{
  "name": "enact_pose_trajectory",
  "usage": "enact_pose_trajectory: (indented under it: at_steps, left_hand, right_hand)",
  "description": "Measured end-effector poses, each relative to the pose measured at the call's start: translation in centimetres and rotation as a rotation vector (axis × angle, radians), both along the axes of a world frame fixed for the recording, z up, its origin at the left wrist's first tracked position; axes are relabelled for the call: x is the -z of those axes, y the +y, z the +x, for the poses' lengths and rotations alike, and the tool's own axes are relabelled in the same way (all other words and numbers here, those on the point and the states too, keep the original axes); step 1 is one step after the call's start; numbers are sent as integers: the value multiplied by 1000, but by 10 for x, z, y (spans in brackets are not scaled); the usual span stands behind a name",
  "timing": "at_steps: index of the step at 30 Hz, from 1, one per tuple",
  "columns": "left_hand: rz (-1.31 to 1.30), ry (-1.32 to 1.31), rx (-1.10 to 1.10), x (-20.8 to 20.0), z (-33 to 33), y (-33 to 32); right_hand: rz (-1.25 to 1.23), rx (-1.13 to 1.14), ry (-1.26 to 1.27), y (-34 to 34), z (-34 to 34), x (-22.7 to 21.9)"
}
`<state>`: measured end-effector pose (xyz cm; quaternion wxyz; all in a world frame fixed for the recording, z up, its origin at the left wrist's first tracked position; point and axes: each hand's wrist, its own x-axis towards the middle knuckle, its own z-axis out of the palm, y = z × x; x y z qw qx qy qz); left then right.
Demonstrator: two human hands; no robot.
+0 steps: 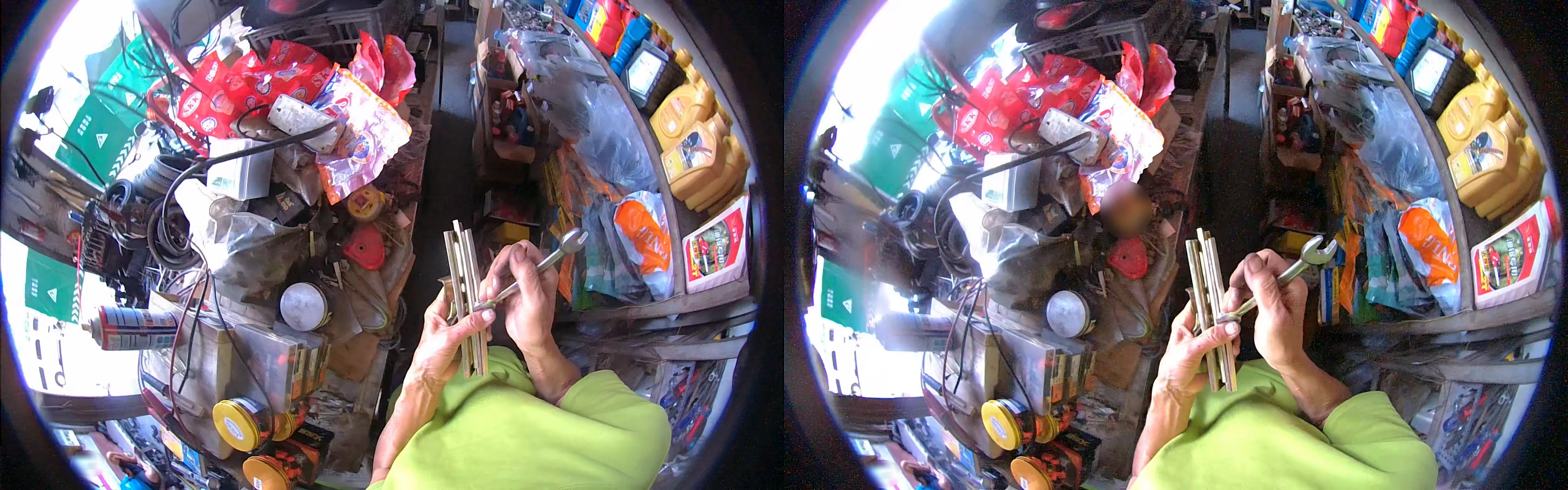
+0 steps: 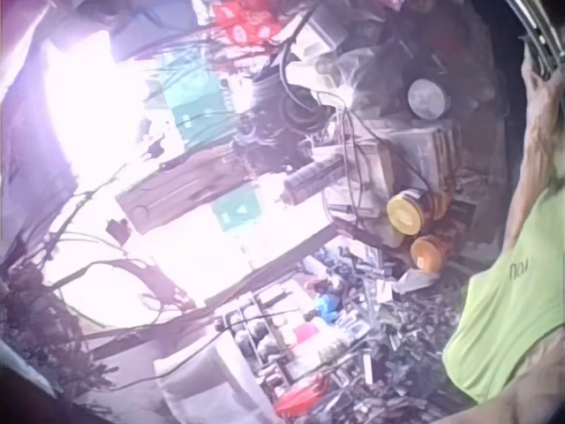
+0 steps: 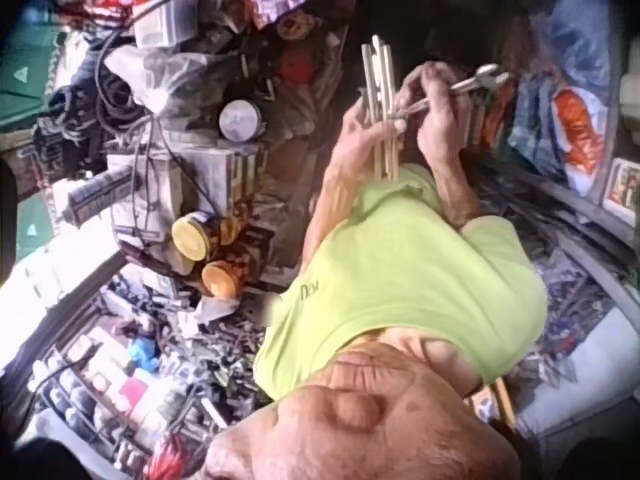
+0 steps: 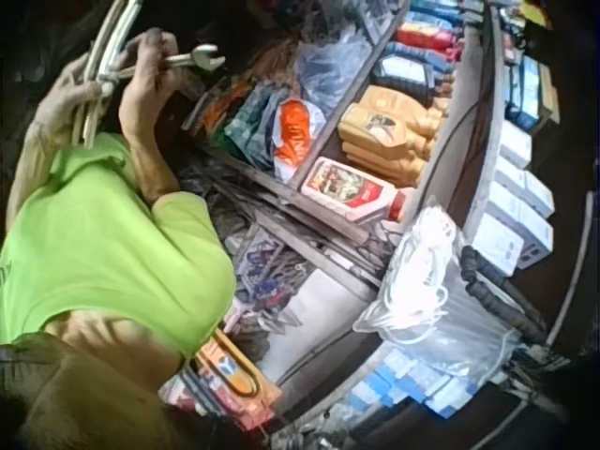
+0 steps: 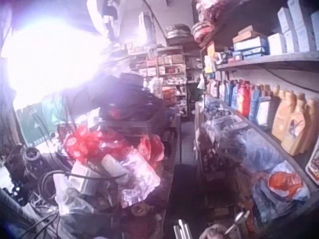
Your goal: The person assembles a metal bracket by inserting bolts and tightening them with a wrench. They repeatedly adjust the bracket and bolts, then place the assembled bracket on a shelf among other parts.
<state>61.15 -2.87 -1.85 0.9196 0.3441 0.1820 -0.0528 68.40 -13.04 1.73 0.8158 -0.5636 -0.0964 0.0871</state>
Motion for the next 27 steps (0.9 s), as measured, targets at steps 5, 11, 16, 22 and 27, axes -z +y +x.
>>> enact_pose_trajectory:
  at_steps: [5, 11, 16, 22, 27]
  left_hand:
    - [23, -11, -16, -3, -1, 8]
    - [-26, 3, -191, 8, -3, 11]
    - [-25, 115, -234, 21, -3, 10]
    - [-74, 143, -279, 47, 12, 2]
    - [-192, 207, -209, 54, 38, -2]
  right_hand:
    - [-23, 0, -108, 10, 7, 1]
    - [221, -110, 283, 13, 37, -4]
    - [-523, -267, 27, 12, 31, 19]
    - [-816, -193, -370, 6, 10, 51]
    - [-847, -282, -241, -5, 19, 49]
